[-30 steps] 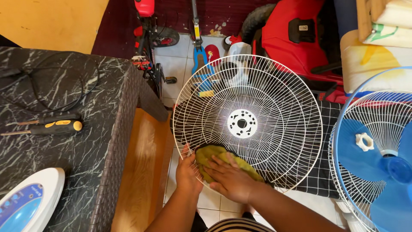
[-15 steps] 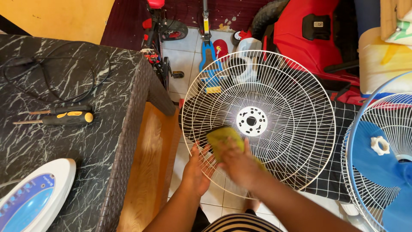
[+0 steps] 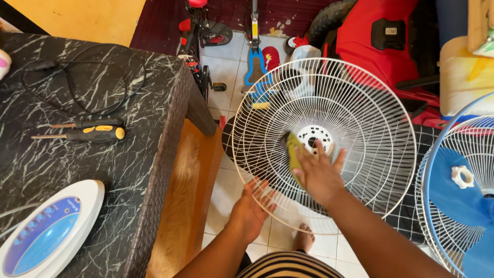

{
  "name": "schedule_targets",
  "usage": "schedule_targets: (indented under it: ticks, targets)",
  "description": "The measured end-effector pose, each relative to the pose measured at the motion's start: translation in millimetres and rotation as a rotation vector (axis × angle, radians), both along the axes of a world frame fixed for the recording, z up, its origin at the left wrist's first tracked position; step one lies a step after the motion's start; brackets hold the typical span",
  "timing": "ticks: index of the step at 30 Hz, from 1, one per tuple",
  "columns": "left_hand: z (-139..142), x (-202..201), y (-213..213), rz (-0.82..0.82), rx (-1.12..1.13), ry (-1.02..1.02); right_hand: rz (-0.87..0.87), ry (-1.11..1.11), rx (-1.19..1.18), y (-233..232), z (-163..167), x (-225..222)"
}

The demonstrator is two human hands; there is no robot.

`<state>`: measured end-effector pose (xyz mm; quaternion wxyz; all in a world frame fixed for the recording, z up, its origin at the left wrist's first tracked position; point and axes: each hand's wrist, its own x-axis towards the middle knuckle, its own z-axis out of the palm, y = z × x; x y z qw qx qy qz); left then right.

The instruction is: The person uses a screwdriver to unscrew the center cap of a small pink cat-shaped desk fan, removes the front grille and fastener, and sets the grille aside. They then wipe the fan motor housing, base, and removed grille with a cloth, and finish by wiping the grille of a larger standing fan lying on the floor.

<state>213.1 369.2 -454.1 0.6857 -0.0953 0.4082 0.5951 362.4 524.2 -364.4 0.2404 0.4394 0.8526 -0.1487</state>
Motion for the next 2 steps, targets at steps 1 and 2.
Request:
schedule_targets:
  ticks: [1,2]
  targets:
    - [-5,3,-5,-0.025,0.028,-0.022,-0.011,0.02,0.033,0,-10,3]
    - [-9,5,-7,-0.065,0.02,-0.044,-0.02,0.042,0.072,3,-20,3]
